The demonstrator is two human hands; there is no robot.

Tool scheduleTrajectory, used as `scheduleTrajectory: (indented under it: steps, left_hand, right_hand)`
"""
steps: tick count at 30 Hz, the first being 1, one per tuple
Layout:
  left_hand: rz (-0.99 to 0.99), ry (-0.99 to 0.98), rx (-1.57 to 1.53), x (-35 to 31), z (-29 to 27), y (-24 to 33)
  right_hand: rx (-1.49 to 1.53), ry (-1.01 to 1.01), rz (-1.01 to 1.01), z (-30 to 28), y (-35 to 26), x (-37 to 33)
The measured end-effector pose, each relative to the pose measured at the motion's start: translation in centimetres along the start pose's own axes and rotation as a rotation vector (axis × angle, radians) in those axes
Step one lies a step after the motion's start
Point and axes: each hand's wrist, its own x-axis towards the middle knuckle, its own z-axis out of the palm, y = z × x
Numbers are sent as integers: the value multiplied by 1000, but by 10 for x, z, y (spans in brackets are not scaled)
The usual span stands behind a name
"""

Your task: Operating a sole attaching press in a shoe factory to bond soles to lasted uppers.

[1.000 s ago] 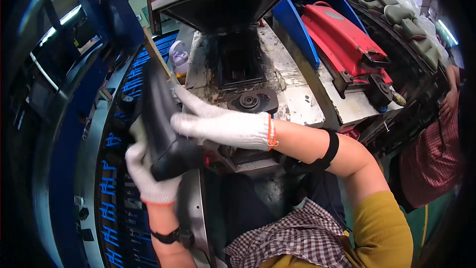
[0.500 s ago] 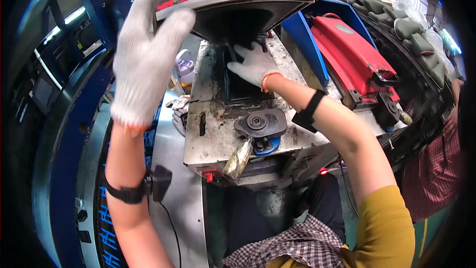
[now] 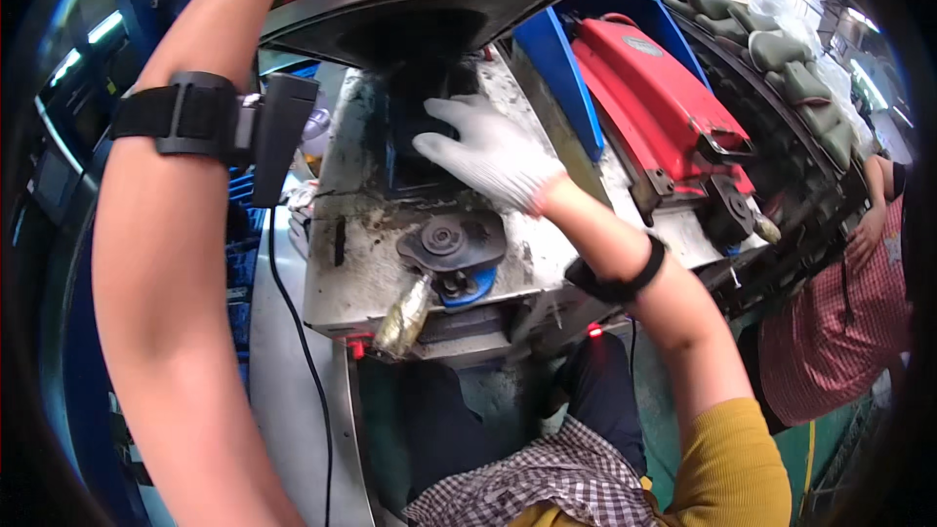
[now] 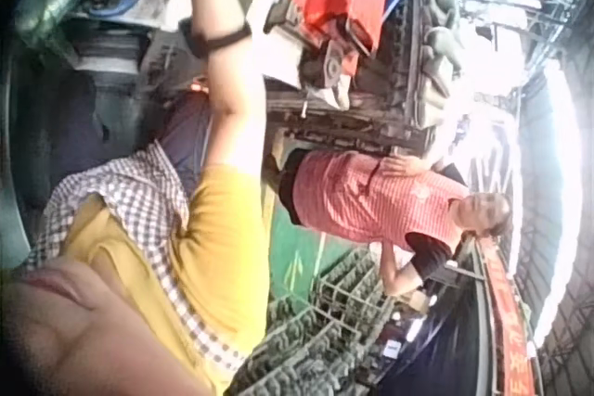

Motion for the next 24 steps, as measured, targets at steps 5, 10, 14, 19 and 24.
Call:
scheduleTrajectory:
  steps: [5, 10, 14, 19, 24]
  left_hand:
    - [-62, -258, -121, -10, 10, 20]
    - [-282, -687, -676, -47, 39, 58]
    - [-414, -942, -748, -83, 68, 79]
    - [-527, -994, -931, -120, 96, 106]
    - [-527, -853, -834, -126, 106, 105]
  right_hand:
    - [470, 198, 21, 3, -35, -152]
    - [1298, -383, 635, 60, -54, -208]
    - [1715, -600, 603, 87, -63, -203]
    - [2055, -625, 559, 108, -68, -189]
    - [2264, -726, 525, 124, -56, -170]
